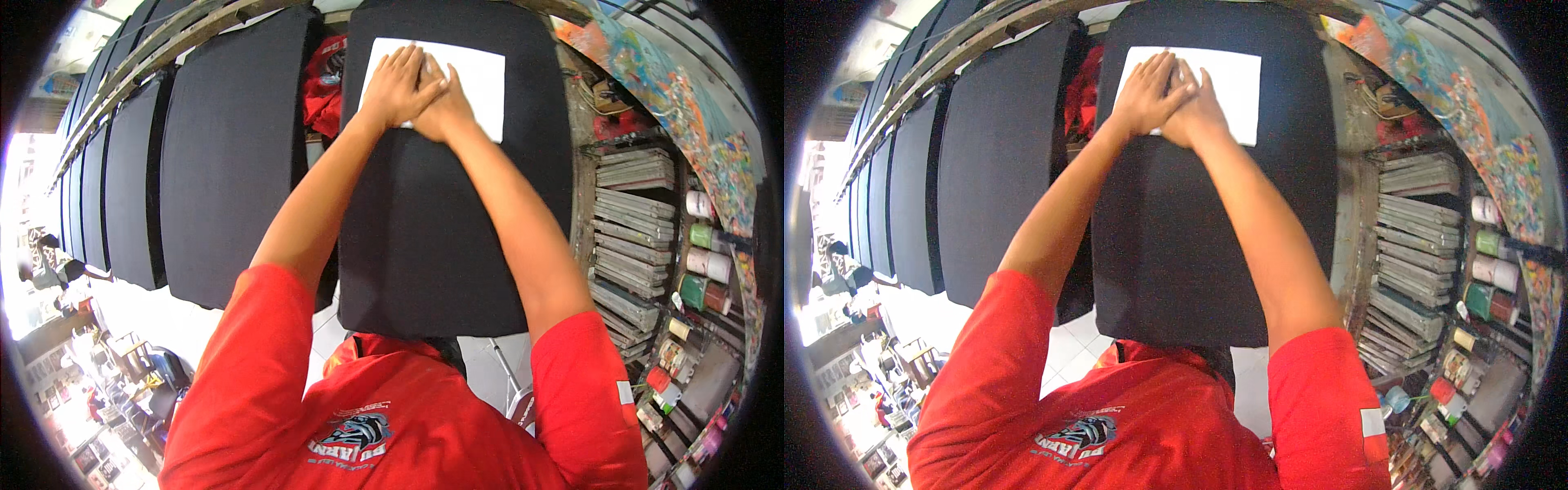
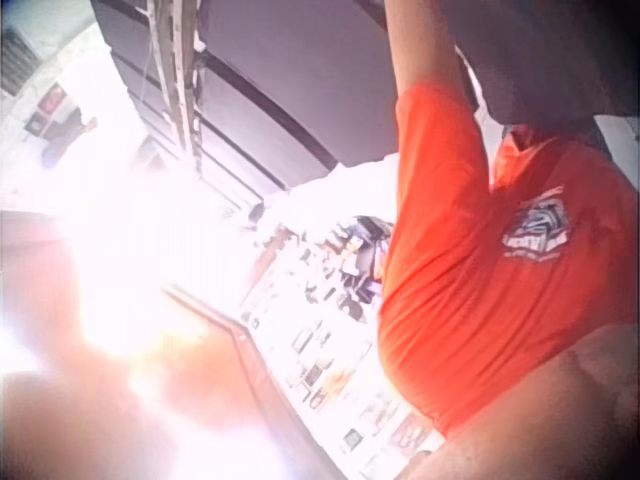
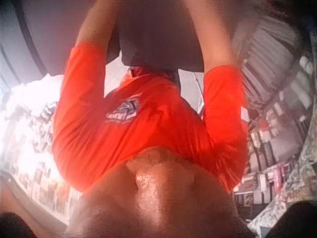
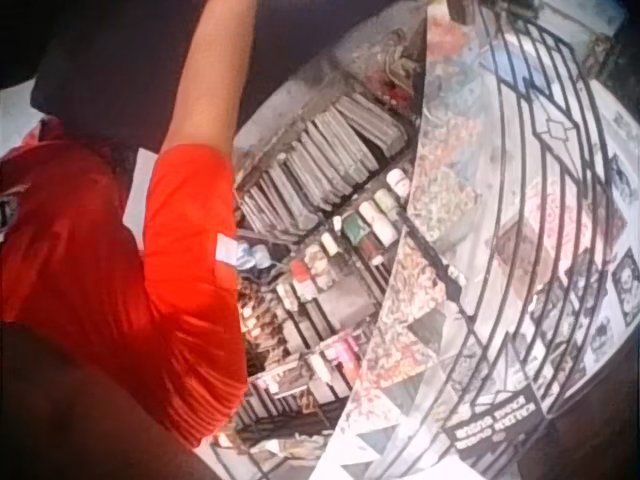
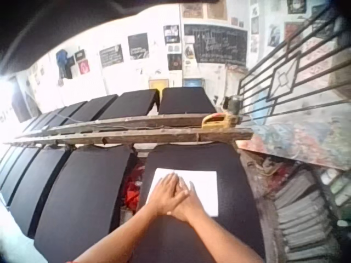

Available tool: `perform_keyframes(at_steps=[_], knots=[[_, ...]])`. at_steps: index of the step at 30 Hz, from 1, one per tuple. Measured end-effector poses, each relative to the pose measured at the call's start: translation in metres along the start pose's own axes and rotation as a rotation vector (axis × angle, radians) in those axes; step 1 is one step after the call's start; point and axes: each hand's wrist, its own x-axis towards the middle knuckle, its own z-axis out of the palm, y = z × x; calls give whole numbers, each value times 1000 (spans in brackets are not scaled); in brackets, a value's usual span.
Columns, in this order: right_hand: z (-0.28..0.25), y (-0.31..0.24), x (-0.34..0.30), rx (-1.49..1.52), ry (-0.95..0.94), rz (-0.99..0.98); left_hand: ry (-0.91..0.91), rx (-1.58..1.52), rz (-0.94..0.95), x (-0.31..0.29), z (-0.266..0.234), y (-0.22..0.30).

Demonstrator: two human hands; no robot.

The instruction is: The person positions a black garment on a printing board, retrieves a paper design from a bin, aligns it on the garment, and then mixes white ink in a container at a separate station before lifting a silkscreen frame.

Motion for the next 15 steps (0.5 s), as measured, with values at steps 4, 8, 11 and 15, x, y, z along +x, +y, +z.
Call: perform_keyframes(at_steps=[4,8,11,15], knots=[[-28,-31,-114,50,-70,-34,-78,-36,-99,-92,-5,82],[-62,-52,-260,209,-93,-8,-198,-130,-119,-192,-8,198],[-96,-57,-345,264,-158,82,-249,-168,-82,-239,-6,276],[-103,-44,-378,182,-180,129,-285,-165,-49,-236,-1,310]])
